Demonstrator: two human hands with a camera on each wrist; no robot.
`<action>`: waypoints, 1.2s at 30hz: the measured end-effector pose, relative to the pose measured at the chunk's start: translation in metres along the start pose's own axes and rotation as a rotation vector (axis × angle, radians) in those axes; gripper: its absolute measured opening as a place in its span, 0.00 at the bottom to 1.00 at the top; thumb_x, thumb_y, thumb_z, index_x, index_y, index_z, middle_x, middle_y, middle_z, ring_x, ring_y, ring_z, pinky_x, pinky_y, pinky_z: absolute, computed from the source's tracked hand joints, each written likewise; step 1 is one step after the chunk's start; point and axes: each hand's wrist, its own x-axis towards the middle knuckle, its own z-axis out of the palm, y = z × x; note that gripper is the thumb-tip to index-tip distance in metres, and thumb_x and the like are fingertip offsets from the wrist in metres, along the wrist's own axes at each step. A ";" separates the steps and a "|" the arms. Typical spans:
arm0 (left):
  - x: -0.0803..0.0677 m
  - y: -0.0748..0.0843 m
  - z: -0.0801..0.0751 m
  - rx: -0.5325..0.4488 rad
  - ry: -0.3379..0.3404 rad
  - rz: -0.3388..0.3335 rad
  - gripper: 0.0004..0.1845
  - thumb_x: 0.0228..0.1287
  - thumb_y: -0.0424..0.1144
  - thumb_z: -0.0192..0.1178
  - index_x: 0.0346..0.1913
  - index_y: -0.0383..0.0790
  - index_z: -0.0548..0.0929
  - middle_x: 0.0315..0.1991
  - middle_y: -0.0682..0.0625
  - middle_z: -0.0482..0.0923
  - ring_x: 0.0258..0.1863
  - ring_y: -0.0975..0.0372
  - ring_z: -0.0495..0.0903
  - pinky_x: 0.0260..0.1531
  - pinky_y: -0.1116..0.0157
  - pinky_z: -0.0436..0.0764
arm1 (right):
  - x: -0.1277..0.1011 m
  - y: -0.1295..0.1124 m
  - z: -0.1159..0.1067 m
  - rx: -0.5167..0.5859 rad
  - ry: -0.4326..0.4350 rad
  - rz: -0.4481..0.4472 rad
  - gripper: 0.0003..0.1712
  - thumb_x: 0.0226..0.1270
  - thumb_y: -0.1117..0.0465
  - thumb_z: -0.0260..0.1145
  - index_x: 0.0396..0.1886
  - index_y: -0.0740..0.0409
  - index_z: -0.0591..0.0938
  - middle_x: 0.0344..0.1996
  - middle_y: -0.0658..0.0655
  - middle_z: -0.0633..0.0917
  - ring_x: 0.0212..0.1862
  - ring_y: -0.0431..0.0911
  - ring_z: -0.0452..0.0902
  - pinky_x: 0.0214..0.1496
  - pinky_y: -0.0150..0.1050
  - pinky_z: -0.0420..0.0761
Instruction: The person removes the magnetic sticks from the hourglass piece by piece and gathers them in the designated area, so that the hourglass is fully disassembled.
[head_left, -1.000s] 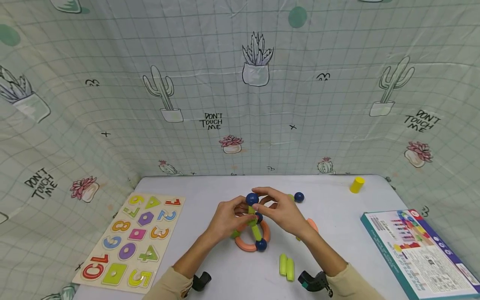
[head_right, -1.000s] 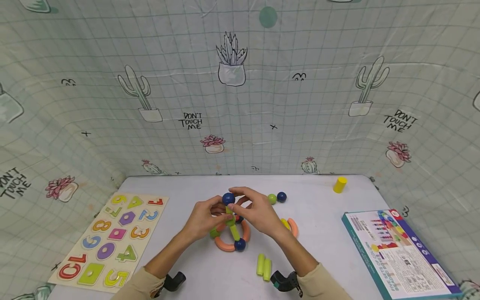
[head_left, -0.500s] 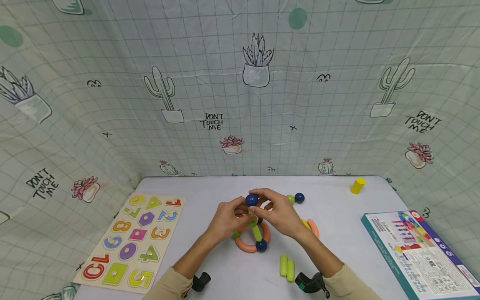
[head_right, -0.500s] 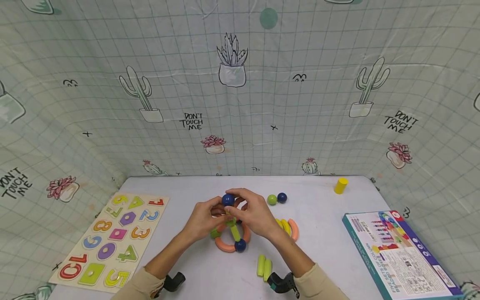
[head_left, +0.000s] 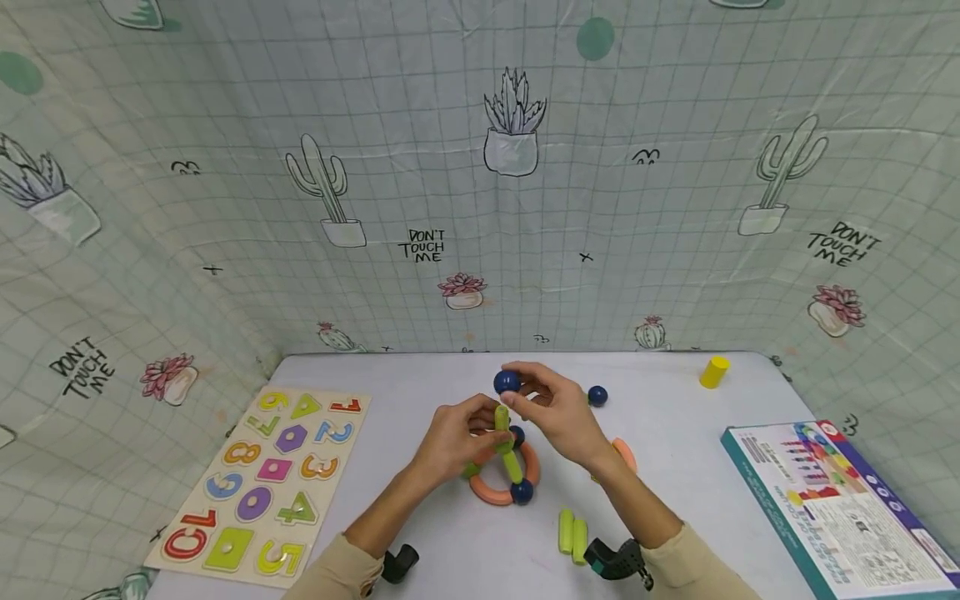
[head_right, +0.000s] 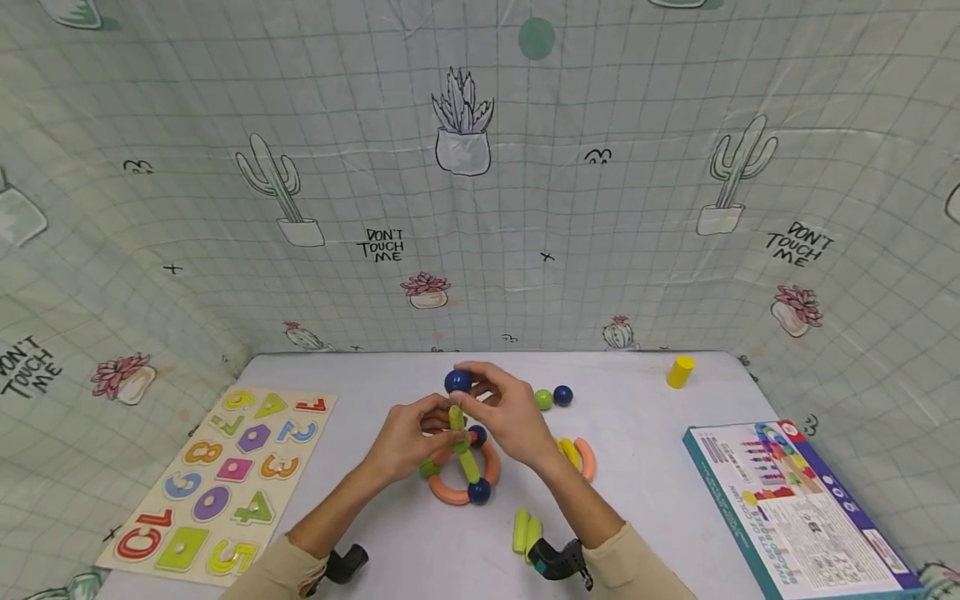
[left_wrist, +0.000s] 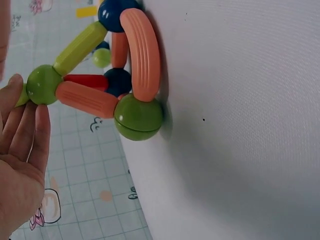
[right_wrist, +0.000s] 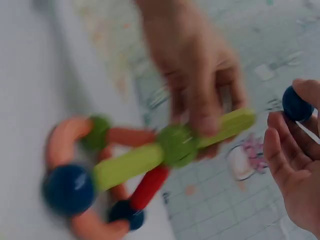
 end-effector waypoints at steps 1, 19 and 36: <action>0.000 0.000 0.000 0.002 0.002 -0.009 0.16 0.59 0.35 0.73 0.49 0.40 0.82 0.42 0.48 0.88 0.40 0.63 0.88 0.39 0.72 0.83 | 0.002 -0.003 -0.002 0.028 0.022 -0.007 0.22 0.70 0.59 0.69 0.63 0.52 0.79 0.44 0.53 0.85 0.41 0.45 0.82 0.38 0.35 0.82; -0.002 0.002 0.000 0.031 0.006 -0.029 0.17 0.58 0.36 0.74 0.48 0.39 0.83 0.41 0.48 0.88 0.39 0.62 0.88 0.39 0.72 0.83 | -0.003 0.033 -0.054 -0.058 0.103 0.165 0.26 0.72 0.51 0.67 0.66 0.51 0.77 0.51 0.56 0.83 0.47 0.49 0.80 0.39 0.42 0.85; -0.002 -0.002 0.000 0.009 0.004 -0.030 0.16 0.58 0.37 0.74 0.48 0.40 0.83 0.40 0.48 0.88 0.39 0.62 0.88 0.40 0.72 0.83 | -0.037 0.143 -0.115 -0.459 0.134 0.615 0.31 0.76 0.50 0.60 0.73 0.60 0.70 0.61 0.70 0.78 0.50 0.57 0.82 0.45 0.45 0.81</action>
